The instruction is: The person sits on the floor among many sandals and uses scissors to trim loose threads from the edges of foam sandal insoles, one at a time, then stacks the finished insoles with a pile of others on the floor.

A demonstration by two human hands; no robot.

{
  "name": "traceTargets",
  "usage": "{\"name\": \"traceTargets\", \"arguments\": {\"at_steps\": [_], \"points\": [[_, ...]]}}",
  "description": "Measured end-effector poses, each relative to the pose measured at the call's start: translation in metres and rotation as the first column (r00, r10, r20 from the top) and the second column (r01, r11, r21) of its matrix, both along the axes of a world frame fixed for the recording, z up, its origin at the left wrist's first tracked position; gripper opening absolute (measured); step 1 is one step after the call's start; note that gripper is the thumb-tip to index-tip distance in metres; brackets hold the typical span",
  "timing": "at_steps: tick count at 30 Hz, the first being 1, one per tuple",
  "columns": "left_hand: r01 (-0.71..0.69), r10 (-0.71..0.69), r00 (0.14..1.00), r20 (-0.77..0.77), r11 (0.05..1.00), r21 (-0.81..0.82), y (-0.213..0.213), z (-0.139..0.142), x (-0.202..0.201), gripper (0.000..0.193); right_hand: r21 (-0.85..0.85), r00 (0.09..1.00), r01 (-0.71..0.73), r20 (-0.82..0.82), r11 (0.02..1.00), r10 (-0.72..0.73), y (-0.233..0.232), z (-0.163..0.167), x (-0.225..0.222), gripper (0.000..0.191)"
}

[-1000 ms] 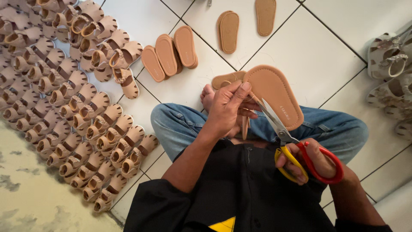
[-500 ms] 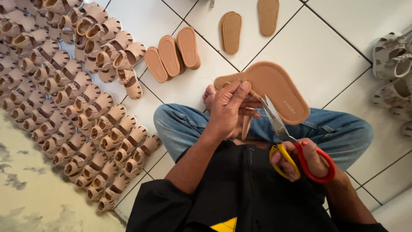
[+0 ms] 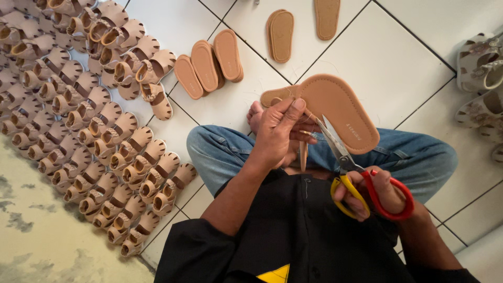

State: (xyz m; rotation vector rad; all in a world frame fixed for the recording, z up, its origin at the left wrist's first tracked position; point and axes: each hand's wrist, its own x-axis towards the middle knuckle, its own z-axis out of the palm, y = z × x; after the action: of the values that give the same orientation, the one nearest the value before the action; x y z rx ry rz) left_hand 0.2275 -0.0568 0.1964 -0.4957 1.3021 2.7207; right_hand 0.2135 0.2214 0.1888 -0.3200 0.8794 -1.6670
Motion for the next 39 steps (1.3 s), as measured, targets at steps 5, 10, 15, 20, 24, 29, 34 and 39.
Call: {"name": "traceTargets", "arguments": {"at_steps": [5,10,15,20,24,29,34,39], "points": [[0.023,-0.024,0.999,-0.024,0.999,-0.046,-0.003,0.005,0.001,0.034,0.176,0.998,0.050,-0.058,0.983,-0.040,0.004,-0.010,0.009,0.097],[0.036,-0.039,0.997,-0.061,0.998,-0.048,-0.005,0.009,-0.001,0.038,0.184,0.985,0.088,-0.162,0.979,-0.058,0.013,-0.002,0.004,0.096],[0.033,-0.036,0.999,-0.030,0.993,-0.111,-0.004,0.009,-0.001,0.038,0.215,0.995,0.011,-0.096,0.977,0.010,0.011,0.010,0.001,0.099],[0.000,0.000,1.000,-0.011,0.998,-0.064,-0.002,0.007,0.001,0.034,0.205,0.993,-0.012,-0.109,0.979,0.035,0.004,0.014,-0.001,0.098],[0.007,-0.004,1.000,0.024,0.995,-0.098,-0.002,0.004,0.002,0.034,0.273,0.977,-0.029,-0.196,0.961,0.085,0.002,0.018,-0.006,0.092],[0.040,-0.038,0.999,0.015,0.995,-0.097,-0.001,0.002,0.002,0.034,0.223,0.977,-0.014,-0.206,0.975,0.061,-0.001,0.021,-0.008,0.084],[0.043,-0.043,0.999,-0.002,0.997,-0.057,-0.002,0.006,0.003,0.034,0.062,0.996,0.003,-0.088,0.998,0.003,-0.007,0.016,-0.008,0.089],[0.069,-0.071,0.997,-0.011,0.992,-0.107,-0.004,0.010,0.001,0.037,0.112,0.986,0.015,-0.167,0.994,0.004,0.001,0.004,-0.008,0.093]]}}
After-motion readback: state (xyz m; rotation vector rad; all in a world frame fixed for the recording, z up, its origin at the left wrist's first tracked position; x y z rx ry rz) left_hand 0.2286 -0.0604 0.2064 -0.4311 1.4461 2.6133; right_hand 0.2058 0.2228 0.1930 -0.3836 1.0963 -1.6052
